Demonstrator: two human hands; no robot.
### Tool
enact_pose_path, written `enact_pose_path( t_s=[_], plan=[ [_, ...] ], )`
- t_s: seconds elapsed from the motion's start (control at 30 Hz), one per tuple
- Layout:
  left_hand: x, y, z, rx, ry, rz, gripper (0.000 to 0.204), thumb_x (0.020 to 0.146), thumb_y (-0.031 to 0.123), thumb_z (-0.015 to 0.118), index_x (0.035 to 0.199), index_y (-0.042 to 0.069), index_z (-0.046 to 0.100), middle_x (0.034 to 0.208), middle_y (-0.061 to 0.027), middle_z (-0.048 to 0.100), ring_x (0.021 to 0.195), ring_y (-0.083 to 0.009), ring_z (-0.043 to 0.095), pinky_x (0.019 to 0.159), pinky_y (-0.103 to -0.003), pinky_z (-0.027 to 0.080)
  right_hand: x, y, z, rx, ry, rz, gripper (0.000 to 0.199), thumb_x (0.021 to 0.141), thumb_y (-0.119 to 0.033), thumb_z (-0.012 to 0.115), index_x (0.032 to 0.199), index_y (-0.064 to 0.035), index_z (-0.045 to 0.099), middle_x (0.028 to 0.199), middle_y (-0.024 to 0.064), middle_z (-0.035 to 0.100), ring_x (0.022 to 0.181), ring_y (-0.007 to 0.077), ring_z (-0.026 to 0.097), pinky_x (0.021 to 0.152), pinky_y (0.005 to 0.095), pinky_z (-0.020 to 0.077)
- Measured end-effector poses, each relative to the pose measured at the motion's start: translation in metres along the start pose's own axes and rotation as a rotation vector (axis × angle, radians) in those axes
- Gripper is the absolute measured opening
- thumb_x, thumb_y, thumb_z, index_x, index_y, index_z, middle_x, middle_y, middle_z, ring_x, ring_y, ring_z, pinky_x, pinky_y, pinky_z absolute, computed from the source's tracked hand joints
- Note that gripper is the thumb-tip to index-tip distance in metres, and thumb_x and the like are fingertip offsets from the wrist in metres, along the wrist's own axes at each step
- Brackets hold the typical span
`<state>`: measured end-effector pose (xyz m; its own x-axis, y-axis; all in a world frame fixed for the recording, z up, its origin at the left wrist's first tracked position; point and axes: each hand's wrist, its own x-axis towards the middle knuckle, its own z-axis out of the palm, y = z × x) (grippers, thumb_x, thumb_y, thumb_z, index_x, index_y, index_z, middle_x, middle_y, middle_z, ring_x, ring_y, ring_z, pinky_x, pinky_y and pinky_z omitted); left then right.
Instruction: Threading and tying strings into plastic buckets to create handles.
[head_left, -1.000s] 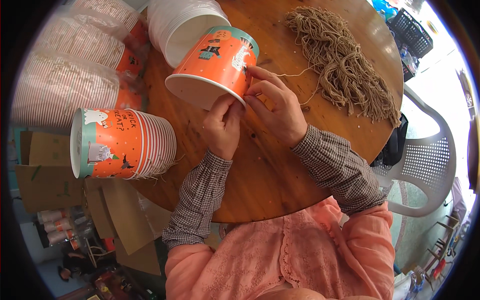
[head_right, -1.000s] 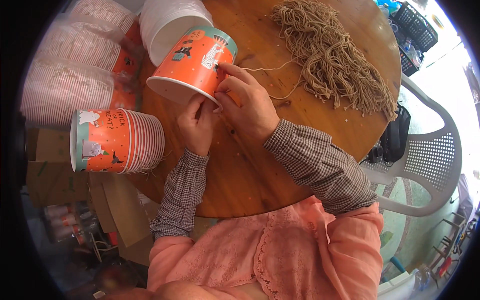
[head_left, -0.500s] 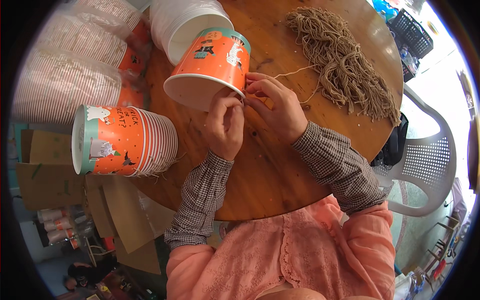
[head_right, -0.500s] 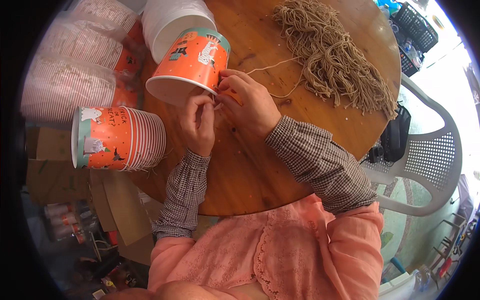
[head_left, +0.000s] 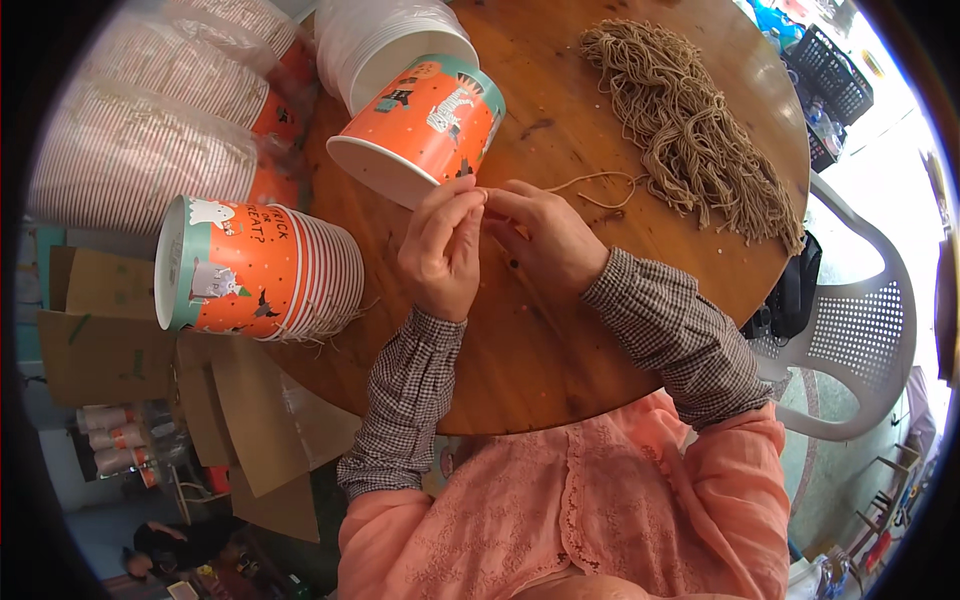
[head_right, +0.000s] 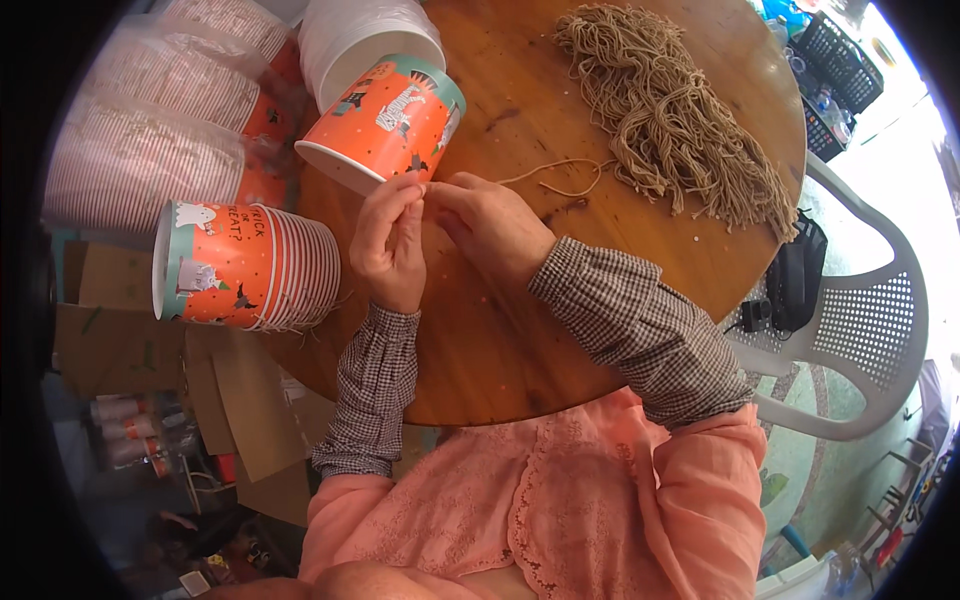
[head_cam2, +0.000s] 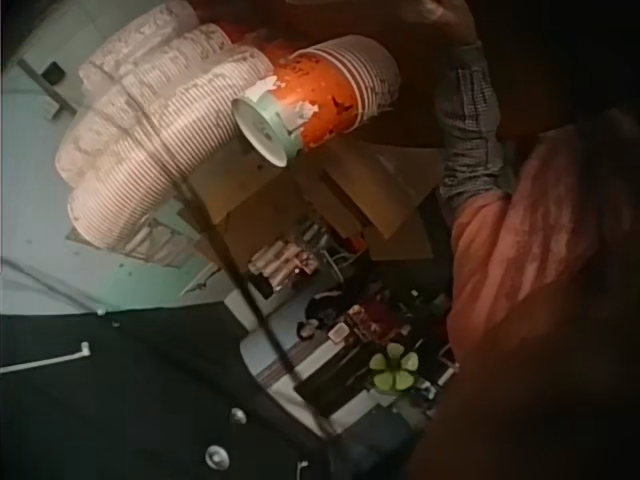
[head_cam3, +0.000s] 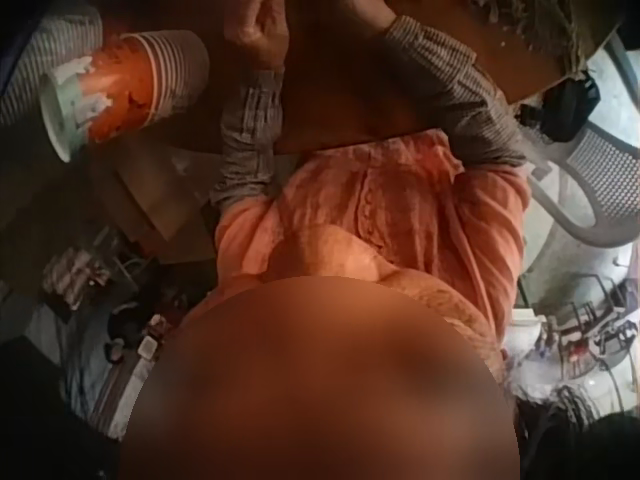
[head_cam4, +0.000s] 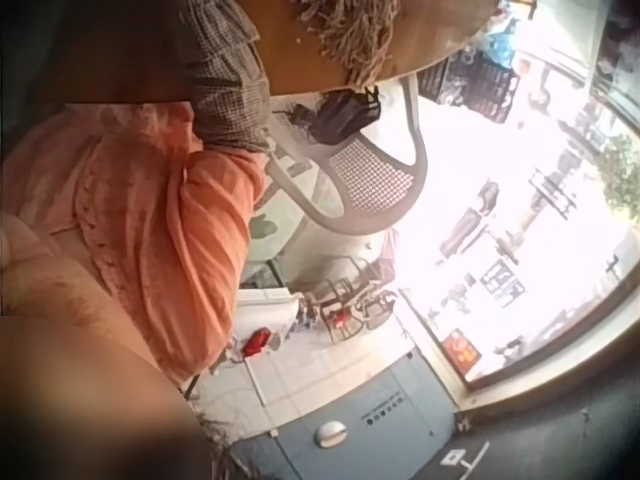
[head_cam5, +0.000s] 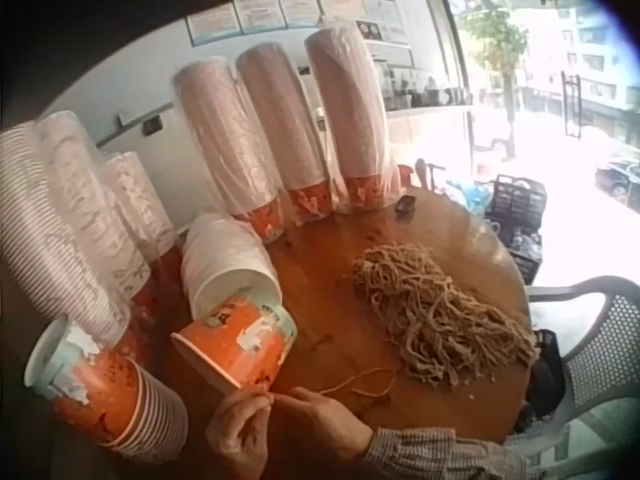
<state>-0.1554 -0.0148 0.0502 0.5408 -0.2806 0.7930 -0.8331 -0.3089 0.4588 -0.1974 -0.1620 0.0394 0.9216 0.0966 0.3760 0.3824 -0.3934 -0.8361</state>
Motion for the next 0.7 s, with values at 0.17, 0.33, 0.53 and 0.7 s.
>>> enact_pose_path(
  t_s=[0.17,0.33,0.53,0.7],
  plan=[
    [0.004,-0.006,-0.002,-0.01,-0.064,-0.139,0.013,0.089,0.004,0.063,0.1,0.001,0.069,0.1,-0.0105,0.068,0.09,-0.0229,0.066,0.077,-0.032,0.055,-0.004,0.002,-0.002,0.006,0.056,-0.04,0.022,0.085,-0.004,0.059,0.107,-0.001,0.06,0.097,0.0175,0.062,0.088,0.0342,0.062,0.075,0.0389,0.0513],
    [0.003,-0.007,-0.001,-0.01,-0.089,-0.131,0.017,0.087,0.002,0.064,0.103,0.002,0.07,0.1,-0.0097,0.067,0.09,-0.0226,0.066,0.077,-0.031,0.054,-0.007,0.002,-0.014,-0.049,0.092,-0.034,0.017,0.085,-0.005,0.063,0.101,-0.0001,0.063,0.092,0.0157,0.064,0.08,0.032,0.064,0.068,0.0364,0.0525],
    [0.001,-0.004,0.001,0.004,-0.163,-0.097,0.016,0.083,-0.002,0.067,0.099,0.001,0.069,0.094,-0.0099,0.066,0.085,-0.0215,0.066,0.073,-0.031,0.054,-0.006,-0.003,-0.017,-0.092,0.219,-0.11,0.013,0.087,-0.012,0.061,0.096,-0.0036,0.063,0.092,0.0122,0.061,0.08,0.0319,0.062,0.069,0.0388,0.052],
    [0.0,-0.002,0.001,-0.068,-0.201,-0.124,0.011,0.083,-0.003,0.067,0.093,0.0,0.066,0.088,-0.0095,0.065,0.078,-0.0196,0.064,0.069,-0.029,0.052,-0.001,0.005,-0.018,-0.244,0.368,-0.229,0.011,0.084,-0.005,0.066,0.095,-0.004,0.063,0.098,0.0103,0.059,0.078,0.0246,0.063,0.065,0.0336,0.0518]
  ],
)
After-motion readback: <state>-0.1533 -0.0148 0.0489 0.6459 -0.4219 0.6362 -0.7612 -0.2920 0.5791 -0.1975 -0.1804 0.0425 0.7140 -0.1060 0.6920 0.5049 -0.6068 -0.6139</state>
